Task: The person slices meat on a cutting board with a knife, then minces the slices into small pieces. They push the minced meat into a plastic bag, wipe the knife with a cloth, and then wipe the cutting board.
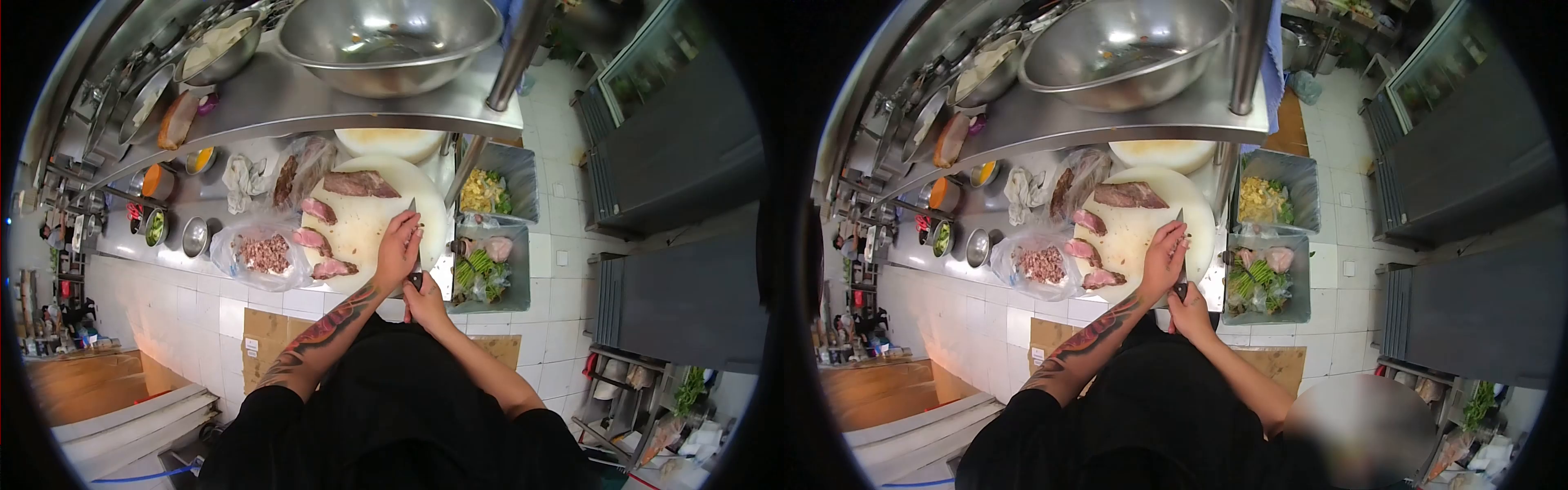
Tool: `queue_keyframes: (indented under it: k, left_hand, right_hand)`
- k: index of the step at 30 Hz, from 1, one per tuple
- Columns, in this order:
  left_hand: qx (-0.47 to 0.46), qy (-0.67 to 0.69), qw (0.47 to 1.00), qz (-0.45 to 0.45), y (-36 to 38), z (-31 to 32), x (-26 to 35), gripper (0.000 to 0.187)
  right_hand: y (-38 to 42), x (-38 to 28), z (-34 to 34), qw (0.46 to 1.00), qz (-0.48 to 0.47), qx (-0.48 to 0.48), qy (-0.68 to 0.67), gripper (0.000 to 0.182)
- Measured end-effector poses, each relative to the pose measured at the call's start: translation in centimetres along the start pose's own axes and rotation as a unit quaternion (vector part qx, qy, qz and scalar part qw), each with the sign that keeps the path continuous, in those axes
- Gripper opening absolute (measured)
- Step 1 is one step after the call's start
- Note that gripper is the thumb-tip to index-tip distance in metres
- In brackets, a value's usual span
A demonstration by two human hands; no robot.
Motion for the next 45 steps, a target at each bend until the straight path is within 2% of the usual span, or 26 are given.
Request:
queue_keyframes:
  k: [4,5,6,7,11,13,15,16,18,19,20,21,22,25,27,29,31,33,36,37,39,40,41,42,43,45]
  left_hand:
    - [0.023,0.083,0.996,-0.003,0.0,-0.2,0.3,0.034]
    - [0.032,0.127,0.991,-0.031,-0.2,-0.8,1.2,0.035]
    - [0.056,0.093,0.994,0.019,-0.7,-1.6,1.5,0.036]
    - [0.079,0.055,0.993,0.066,-1.0,-2.9,1.5,0.036]
    - [0.150,0.093,0.984,0.021,-3.1,-11.3,2.2,0.037]
    - [0.256,0.098,0.962,-0.012,-2.8,-17.3,0.1,0.037]
    - [0.379,-0.012,0.925,-0.015,-1.3,-23.0,-1.9,0.036]
    - [0.424,-0.048,0.904,-0.035,-0.4,-25.9,-4.1,0.035]
    - [0.505,-0.073,0.855,-0.095,1.2,-30.3,-9.3,0.037]
    - [0.541,-0.061,0.828,-0.134,1.8,-32.0,-12.0,0.039]
    - [0.546,-0.063,0.825,-0.134,2.5,-32.9,-16.1,0.039]
    - [0.521,-0.086,0.832,-0.173,3.2,-33.3,-21.5,0.043]
    - [0.494,-0.107,0.837,-0.211,3.4,-33.7,-25.6,0.047]
    - [0.453,-0.196,0.839,-0.228,2.7,-33.7,-30.6,0.055]
    - [0.421,-0.183,0.859,-0.227,3.3,-34.4,-30.3,0.050]
    - [0.373,-0.128,0.901,-0.182,3.1,-36.3,-23.6,0.040]
    - [0.368,-0.149,0.910,-0.116,3.7,-37.5,-23.1,0.030]
    - [0.364,-0.167,0.898,-0.183,3.9,-38.2,-23.2,0.024]
    - [0.387,-0.107,0.898,-0.180,1.7,-36.0,-19.0,0.022]
    - [0.381,-0.107,0.901,-0.178,0.9,-34.4,-17.3,0.022]
    - [0.303,-0.080,0.949,-0.037,-1.7,-28.6,-12.4,0.021]
    - [0.226,-0.042,0.973,-0.013,-2.4,-24.7,-10.1,0.027]
    - [0.065,0.104,0.986,-0.113,-2.3,-20.1,-9.7,0.029]
    - [-0.031,-0.020,0.996,-0.076,-2.2,-15.2,-5.8,0.036]
    - [-0.123,-0.069,0.986,0.087,-2.6,-11.5,-2.9,0.042]
    - [-0.098,-0.115,0.983,0.106,-2.2,-3.9,-1.9,0.044]
  right_hand:
    - [2.1,-2.3,0.5,0.998,-0.032,0.036,0.047,0.019]
    - [2.7,-3.1,0.9,0.997,-0.036,0.021,0.061,0.019]
    - [3.1,-3.8,1.3,0.997,-0.043,0.026,0.059,0.019]
    - [3.3,-4.7,2.1,0.997,-0.049,0.028,0.055,0.018]
    - [3.5,-9.3,8.4,0.987,-0.077,-0.019,0.138,0.019]
    - [3.5,-11.0,13.4,0.950,-0.136,-0.122,0.251,0.021]
    - [2.9,-11.1,18.7,0.897,-0.220,-0.189,0.333,0.024]
    - [2.4,-10.8,21.1,0.895,-0.224,-0.195,0.333,0.024]
    - [2.1,-9.9,25.8,0.808,-0.255,-0.279,0.453,0.028]
    - [2.1,-10.2,27.0,0.805,-0.258,-0.284,0.453,0.028]
    - [2.1,-10.3,27.8,0.807,-0.207,-0.290,0.470,0.029]
    - [2.2,-10.0,28.0,0.808,-0.155,-0.294,0.487,0.031]
    - [1.0,-7.7,27.2,0.805,-0.206,-0.274,0.483,0.033]
    - [2.2,-9.6,22.1,0.830,-0.262,-0.229,0.437,0.036]
    - [1.3,-9.2,16.5,0.856,-0.260,-0.203,0.399,0.036]
    - [2.3,-10.9,10.5,0.922,-0.162,-0.155,0.316,0.032]
    - [2.7,-10.4,4.5,0.969,-0.081,-0.066,0.224,0.031]
    - [2.4,-9.3,-1.3,0.986,-0.026,-0.023,0.163,0.026]
    - [2.8,-7.1,-6.9,0.993,-0.010,0.007,0.113,0.028]
    - [3.0,-6.3,-8.1,0.998,0.010,0.017,0.065,0.030]
    - [3.4,-4.9,-9.4,0.999,0.030,0.027,0.015,0.032]
    - [3.7,-4.2,-9.8,0.999,0.044,0.029,-0.004,0.033]
    - [3.8,-3.5,-10.1,0.998,0.058,0.030,-0.022,0.033]
    - [3.8,-2.7,-10.3,0.997,0.064,0.028,-0.031,0.032]
    - [3.5,-1.7,-10.4,0.997,0.064,0.027,-0.033,0.032]
    - [3.1,0.1,-10.6,0.996,0.081,0.010,-0.042,0.032]
Point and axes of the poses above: each hand's wrist, its own y-axis away from the middle knuckle, its own z-axis out of the palm, x = y × z, the point moved 4 cm from there along -y, towards the middle knuckle, and after that the axes turned 9 degrees about x, right-handed, at the moved point
